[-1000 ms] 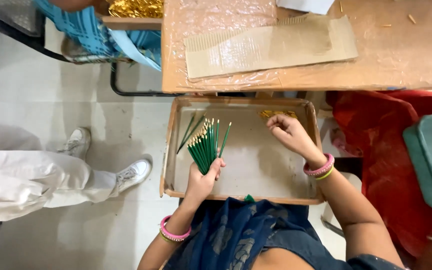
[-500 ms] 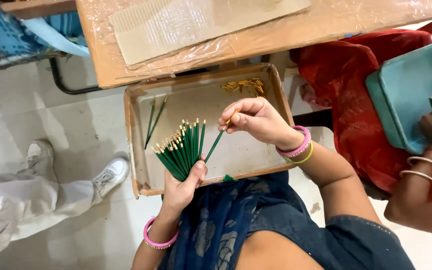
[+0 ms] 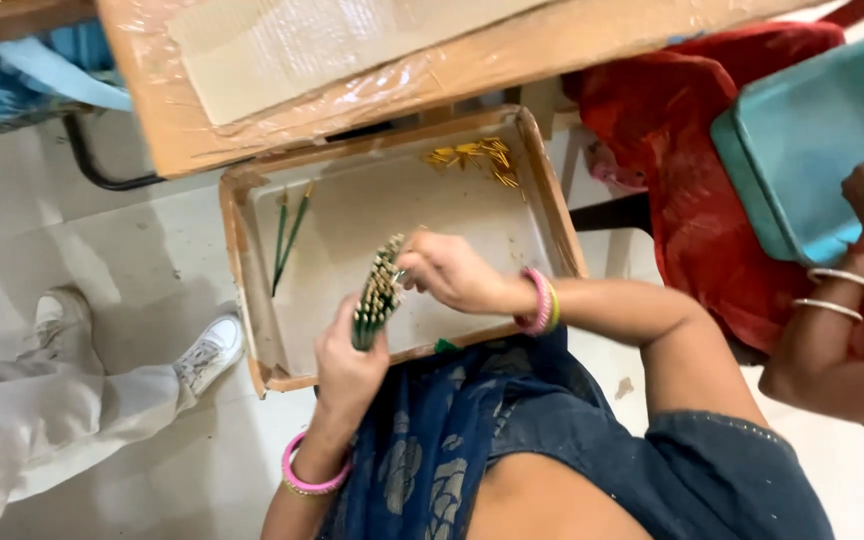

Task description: Assembling decorative green sticks by attaching gold-colored tips or caps.

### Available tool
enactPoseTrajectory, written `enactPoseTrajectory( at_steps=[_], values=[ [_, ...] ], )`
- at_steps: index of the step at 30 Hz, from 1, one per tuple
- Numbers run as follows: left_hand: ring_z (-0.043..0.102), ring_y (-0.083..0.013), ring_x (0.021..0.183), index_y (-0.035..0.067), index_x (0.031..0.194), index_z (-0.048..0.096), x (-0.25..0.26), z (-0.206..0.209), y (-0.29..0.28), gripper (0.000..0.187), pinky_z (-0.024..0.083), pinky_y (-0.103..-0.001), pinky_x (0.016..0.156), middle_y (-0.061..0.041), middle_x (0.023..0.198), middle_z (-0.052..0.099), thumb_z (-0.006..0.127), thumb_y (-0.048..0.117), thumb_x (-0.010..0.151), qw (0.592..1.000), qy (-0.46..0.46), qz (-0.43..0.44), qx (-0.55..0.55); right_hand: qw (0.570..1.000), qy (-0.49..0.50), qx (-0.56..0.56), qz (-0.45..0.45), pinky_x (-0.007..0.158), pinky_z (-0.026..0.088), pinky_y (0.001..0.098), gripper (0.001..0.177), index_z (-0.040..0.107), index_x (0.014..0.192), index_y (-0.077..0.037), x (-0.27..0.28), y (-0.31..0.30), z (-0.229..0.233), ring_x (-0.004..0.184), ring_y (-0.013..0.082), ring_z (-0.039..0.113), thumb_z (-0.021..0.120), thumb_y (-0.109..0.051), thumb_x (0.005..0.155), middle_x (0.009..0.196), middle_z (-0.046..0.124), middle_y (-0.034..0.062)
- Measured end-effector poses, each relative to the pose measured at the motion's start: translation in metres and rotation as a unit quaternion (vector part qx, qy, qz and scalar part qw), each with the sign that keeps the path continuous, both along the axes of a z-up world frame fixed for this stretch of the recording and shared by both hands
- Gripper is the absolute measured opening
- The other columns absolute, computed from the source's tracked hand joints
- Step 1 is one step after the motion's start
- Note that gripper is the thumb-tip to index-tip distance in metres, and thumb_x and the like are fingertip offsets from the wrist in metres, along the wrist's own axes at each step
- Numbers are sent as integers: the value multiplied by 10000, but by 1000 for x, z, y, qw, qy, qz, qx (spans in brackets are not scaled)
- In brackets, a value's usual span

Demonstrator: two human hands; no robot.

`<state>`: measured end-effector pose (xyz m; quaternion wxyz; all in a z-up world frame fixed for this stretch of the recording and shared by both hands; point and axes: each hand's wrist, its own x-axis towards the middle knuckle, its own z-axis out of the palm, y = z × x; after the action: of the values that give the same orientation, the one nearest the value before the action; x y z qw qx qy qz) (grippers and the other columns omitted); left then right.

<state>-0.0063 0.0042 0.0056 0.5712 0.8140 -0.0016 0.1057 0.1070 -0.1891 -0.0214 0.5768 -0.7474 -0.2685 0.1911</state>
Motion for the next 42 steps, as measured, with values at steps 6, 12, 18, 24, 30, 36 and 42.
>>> enactPoseTrajectory(
  at_steps=[6, 12, 18, 24, 30, 36, 42],
  values=[
    [710, -292, 754, 4, 1157, 665, -1, -28, 60, 275, 553, -399, 701, -180, 896, 727, 712, 154, 932, 962, 96, 170, 193, 807, -471, -333, 123, 719, 561, 446, 198, 657, 1145, 23, 131, -54, -152, 865, 362, 673, 547, -24, 987, 1015, 668, 213],
    [701, -135, 746, 18, 1144, 683, -6, -66, 69, 189, 576, -276, 676, -82, 937, 741, 657, 136, 998, 947, 140, 162, -239, 794, -424, -435, 27, 747, 569, 422, 161, 707, 935, -16, 164, -67, -178, 871, 323, 689, 578, -101, 889, 893, 693, 188],
    [619, -102, 629, -28, 969, 694, 3, -59, 29, 168, 505, -246, 564, -51, 831, 718, 672, 136, 997, 954, 163, 91, -234, 887, -309, -334, 78, 773, 563, 413, 200, 743, 1021, 6, 127, -72, -110, 837, 302, 704, 633, -94, 886, 928, 726, 179],
    [538, -65, 594, -15, 968, 676, 3, -30, 11, 194, 429, -226, 531, -9, 732, 639, 647, 168, 1027, 942, 173, -25, -287, 971, 217, 103, -6, 874, 590, 293, 255, 703, 1231, 34, 55, -44, 11, 972, 162, 706, 630, -131, 1051, 1053, 727, 130],
    [548, -55, 604, -25, 1043, 682, 3, 0, 7, 205, 438, -221, 533, -3, 743, 650, 657, 172, 993, 940, 192, -54, -277, 947, 256, 190, 49, 914, 612, 296, 177, 677, 1149, 37, 48, -40, 51, 1049, 159, 719, 600, -97, 1062, 1108, 730, 119],
    [527, -67, 580, -31, 1062, 658, 2, 4, 8, 213, 429, -225, 514, -5, 730, 635, 657, 169, 990, 921, 223, -66, -312, 981, 110, 105, 123, 812, 635, 289, 121, 669, 1073, 42, 43, -31, 73, 933, 159, 746, 591, -48, 1055, 1053, 720, 114],
    [701, -173, 748, -11, 1134, 665, -1, -13, 6, 175, 553, -309, 679, -78, 818, 704, 648, 82, 987, 992, 84, -37, -89, 994, 95, 62, 7, 672, 609, 295, 137, 646, 1062, 26, 4, -4, 2, 746, 165, 728, 582, -93, 1087, 891, 730, 110]
  ],
)
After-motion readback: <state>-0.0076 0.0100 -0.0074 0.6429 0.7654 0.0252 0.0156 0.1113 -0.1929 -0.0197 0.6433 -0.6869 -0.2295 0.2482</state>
